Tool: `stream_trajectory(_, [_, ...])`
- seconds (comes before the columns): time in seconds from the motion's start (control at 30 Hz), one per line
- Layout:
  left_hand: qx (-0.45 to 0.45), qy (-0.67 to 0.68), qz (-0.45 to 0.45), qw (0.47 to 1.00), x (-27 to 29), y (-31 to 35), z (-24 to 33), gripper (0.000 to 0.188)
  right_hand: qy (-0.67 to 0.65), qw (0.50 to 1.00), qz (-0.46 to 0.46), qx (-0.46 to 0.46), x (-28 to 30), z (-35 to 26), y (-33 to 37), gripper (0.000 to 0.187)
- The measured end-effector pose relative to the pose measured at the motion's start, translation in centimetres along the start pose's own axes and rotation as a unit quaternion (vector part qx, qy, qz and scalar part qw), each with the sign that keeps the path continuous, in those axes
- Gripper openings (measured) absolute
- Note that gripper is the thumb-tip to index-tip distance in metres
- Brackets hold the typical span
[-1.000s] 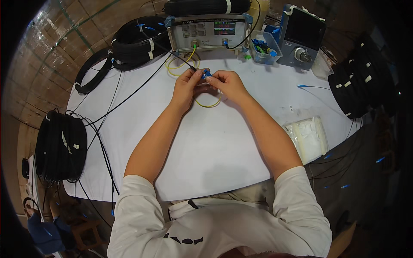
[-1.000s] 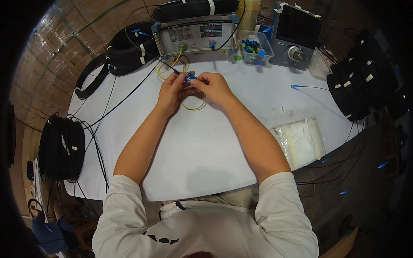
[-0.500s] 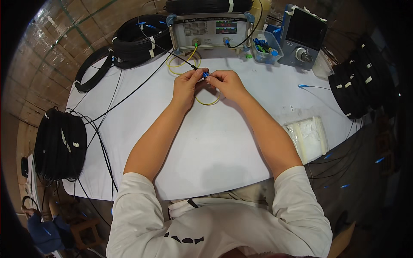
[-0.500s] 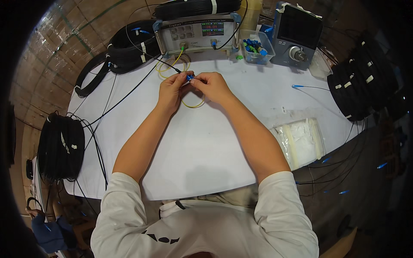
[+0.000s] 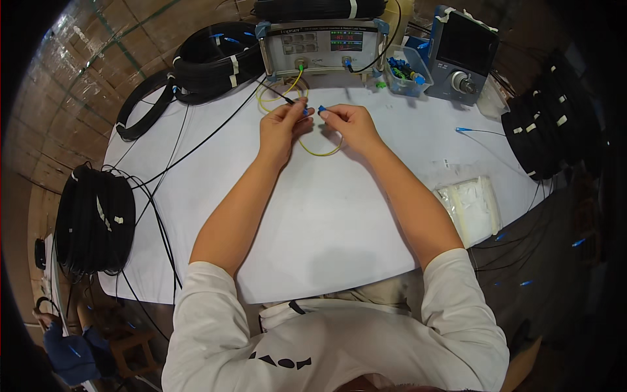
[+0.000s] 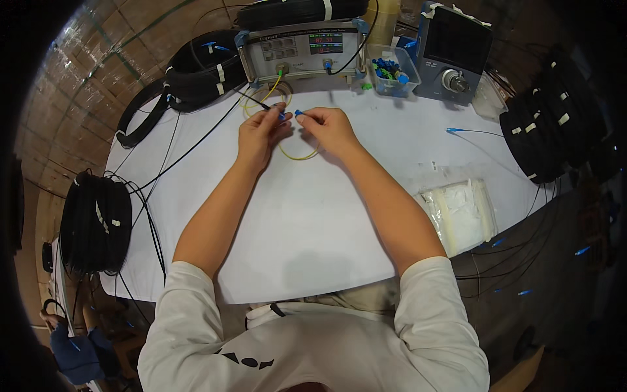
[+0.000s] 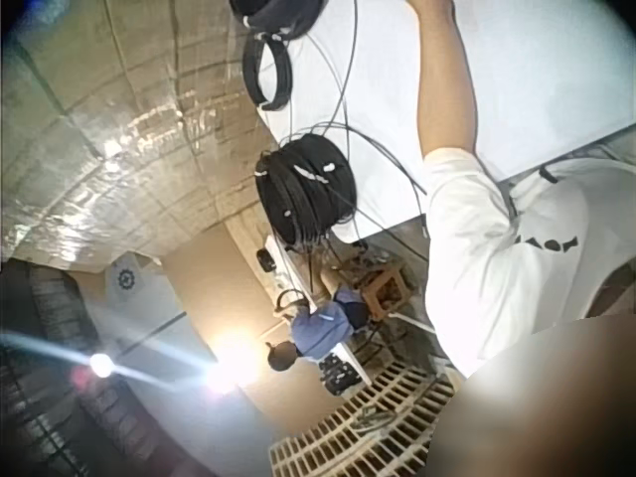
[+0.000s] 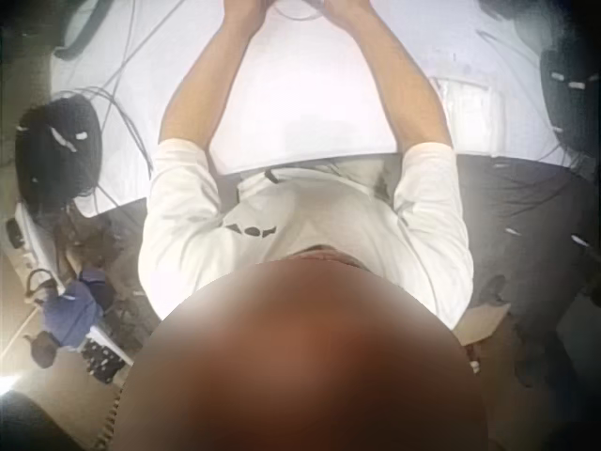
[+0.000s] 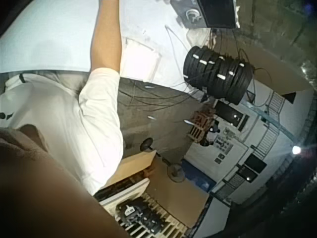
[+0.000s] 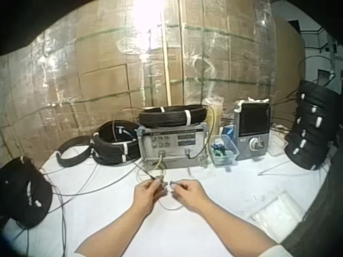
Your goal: Inspecting and testing blue fiber optic connectors using laboratory test equipment.
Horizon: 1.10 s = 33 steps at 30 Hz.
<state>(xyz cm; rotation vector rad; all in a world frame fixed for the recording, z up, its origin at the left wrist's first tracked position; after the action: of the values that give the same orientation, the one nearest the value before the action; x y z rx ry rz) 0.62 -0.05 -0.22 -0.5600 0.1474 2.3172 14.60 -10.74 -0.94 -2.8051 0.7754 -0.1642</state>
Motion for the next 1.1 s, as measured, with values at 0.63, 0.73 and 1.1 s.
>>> stream_trajectory(0.63, [-0.132, -0.337, -0.071, 0.930, 0.0, 0.4, 0.1, 0.019, 0.114, 0.988, 0.049, 0.090, 0.6, -0.5, -0.2, 0.016])
stream_trajectory(0.73, [-0.171, -0.314, -0.066, 0.931, 0.2, 0.3, -0.1, 0.018, 0.125, 0.986, 0.051, 0.094, 0.4, -0.8, 0.0, 0.017])
stream_trajectory(1.1, [-0.068, -0.149, -0.104, 0.981, 0.0, 0.6, 0.0, 0.017, 0.192, 0.971, 0.074, 0.124, 0.2, -0.8, 0.2, 0.018])
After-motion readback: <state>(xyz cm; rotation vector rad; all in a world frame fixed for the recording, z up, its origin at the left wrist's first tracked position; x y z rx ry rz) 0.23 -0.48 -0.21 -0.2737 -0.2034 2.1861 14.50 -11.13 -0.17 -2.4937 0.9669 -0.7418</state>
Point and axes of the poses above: each hand's wrist, its own y-axis away from the middle knuckle, its own x-axis out of the back of the hand, z = x × y, the point moved 1 cm from there along -y, towards the middle knuckle, and after that the axes turned 2 degrees about -y, right-handed, at the moved point
